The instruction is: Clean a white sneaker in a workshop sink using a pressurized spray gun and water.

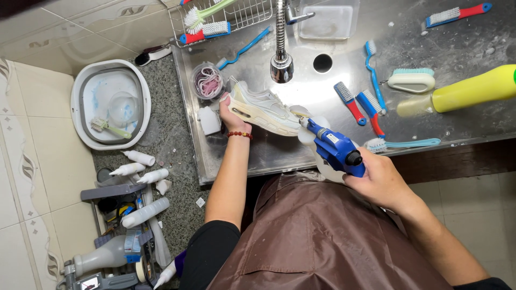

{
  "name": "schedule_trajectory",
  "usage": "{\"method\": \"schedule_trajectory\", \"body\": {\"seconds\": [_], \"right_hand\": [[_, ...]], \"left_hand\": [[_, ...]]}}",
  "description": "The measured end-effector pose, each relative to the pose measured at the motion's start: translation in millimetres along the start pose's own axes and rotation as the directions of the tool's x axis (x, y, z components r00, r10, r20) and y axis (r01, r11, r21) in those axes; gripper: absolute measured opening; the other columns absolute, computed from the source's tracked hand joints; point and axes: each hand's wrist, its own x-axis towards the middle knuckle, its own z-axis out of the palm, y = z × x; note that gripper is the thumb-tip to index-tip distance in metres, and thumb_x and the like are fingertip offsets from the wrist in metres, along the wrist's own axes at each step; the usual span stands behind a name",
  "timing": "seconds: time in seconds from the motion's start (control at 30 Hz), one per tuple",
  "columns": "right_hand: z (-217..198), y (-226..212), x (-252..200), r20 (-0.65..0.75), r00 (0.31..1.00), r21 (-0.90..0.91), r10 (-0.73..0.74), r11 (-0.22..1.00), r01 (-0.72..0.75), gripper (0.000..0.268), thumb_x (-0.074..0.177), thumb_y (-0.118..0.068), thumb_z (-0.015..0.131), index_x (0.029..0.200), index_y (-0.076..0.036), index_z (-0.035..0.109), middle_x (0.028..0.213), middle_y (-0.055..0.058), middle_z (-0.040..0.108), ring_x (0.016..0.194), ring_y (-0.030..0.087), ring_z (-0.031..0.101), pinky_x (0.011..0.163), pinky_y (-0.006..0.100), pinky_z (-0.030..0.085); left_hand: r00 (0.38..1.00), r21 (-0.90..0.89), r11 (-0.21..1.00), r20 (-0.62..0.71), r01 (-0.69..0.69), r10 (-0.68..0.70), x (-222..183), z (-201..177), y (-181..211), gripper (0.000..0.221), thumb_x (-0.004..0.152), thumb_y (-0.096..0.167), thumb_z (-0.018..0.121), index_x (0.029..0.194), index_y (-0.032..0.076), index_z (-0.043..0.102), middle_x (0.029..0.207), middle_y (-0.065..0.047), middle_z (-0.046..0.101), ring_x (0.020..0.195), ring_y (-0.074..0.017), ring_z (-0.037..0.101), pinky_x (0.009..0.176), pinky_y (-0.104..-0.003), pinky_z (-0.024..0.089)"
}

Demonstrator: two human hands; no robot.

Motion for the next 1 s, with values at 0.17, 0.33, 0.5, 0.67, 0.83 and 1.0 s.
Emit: {"method": "schedule_trajectory", "body": {"seconds": [0.17,0.33,0.5,0.67,0.83,1.0], "right_hand": [[0,2,0,0.005,1.0,0.022,-0.002,1.0,0.002,0.048,0.07,-0.013,0.077,0.116,-0.005,0.064,0.072,0.011,0.068,0.062,0.019,0.061,0.063,0.034,0.052],[2,28,-3,-0.059,0.998,0.016,-0.035,0.999,0.036,0.043,0.07,-0.014,0.077,0.11,-0.004,0.066,0.074,0.009,0.067,0.064,0.018,0.061,0.066,0.033,0.053],[7,61,-6,-0.127,0.991,-0.001,0.031,0.999,-0.032,0.042,0.069,-0.016,0.079,0.107,-0.003,0.068,0.072,0.009,0.067,0.064,0.018,0.06,0.066,0.033,0.052],[10,74,-7,-0.131,0.984,-0.009,0.123,0.992,-0.125,0.041,0.069,-0.018,0.08,0.106,-0.004,0.07,0.07,0.008,0.067,0.062,0.016,0.059,0.064,0.032,0.051],[19,84,-2,-0.102,0.987,0.014,0.12,0.993,-0.12,0.039,0.069,-0.017,0.082,0.104,-0.003,0.071,0.072,0.007,0.068,0.064,0.014,0.059,0.064,0.032,0.051],[23,87,2,-0.027,0.999,0.154,0.029,0.988,-0.025,0.035,0.07,-0.009,0.079,0.103,-0.002,0.071,0.085,0.003,0.073,0.076,0.012,0.064,0.072,0.03,0.053]], "left_hand": [[0.999,0.002,1.0,0.033,0.001,-0.001,-3,0,1,0.049,0.091,0.03,0.052,0.134,0.006,0.054,0.131,-0.015,0.062,0.121,-0.0327,0.059,0.104,-0.044,0.045],[0.973,-0.013,0.99,0.183,-0.137,0.137,-22,1,6,0.051,0.087,0.023,0.048,0.135,0.007,0.051,0.131,-0.017,0.06,0.123,-0.0331,0.058,0.108,-0.044,0.044],[0.873,0.077,0.895,0.268,-0.44,0.407,-30,-17,-1,0.054,0.083,0.013,0.048,0.136,0.003,0.046,0.13,-0.019,0.054,0.123,-0.0333,0.054,0.112,-0.045,0.04],[0.684,0.305,0.639,0.527,-0.706,0.505,-58,-40,2,0.057,0.093,0.023,0.058,0.142,0.004,0.038,0.141,-0.021,0.052,0.131,-0.0308,0.051,0.12,-0.042,0.037],[0.631,0.484,0.438,0.715,-0.757,0.3,-76,-83,22,0.078,0.084,0.032,0.082,0.141,0.005,0.037,0.145,-0.021,0.055,0.135,-0.031,0.056,0.117,-0.043,0.046],[0.84,0.842,0.031,0.533,-0.538,0.106,-99,-90,38,0.088,0.055,0.028,0.099,0.131,0.009,0.061,0.125,-0.016,0.065,0.117,-0.0293,0.063,0.101,-0.039,0.052]]}}
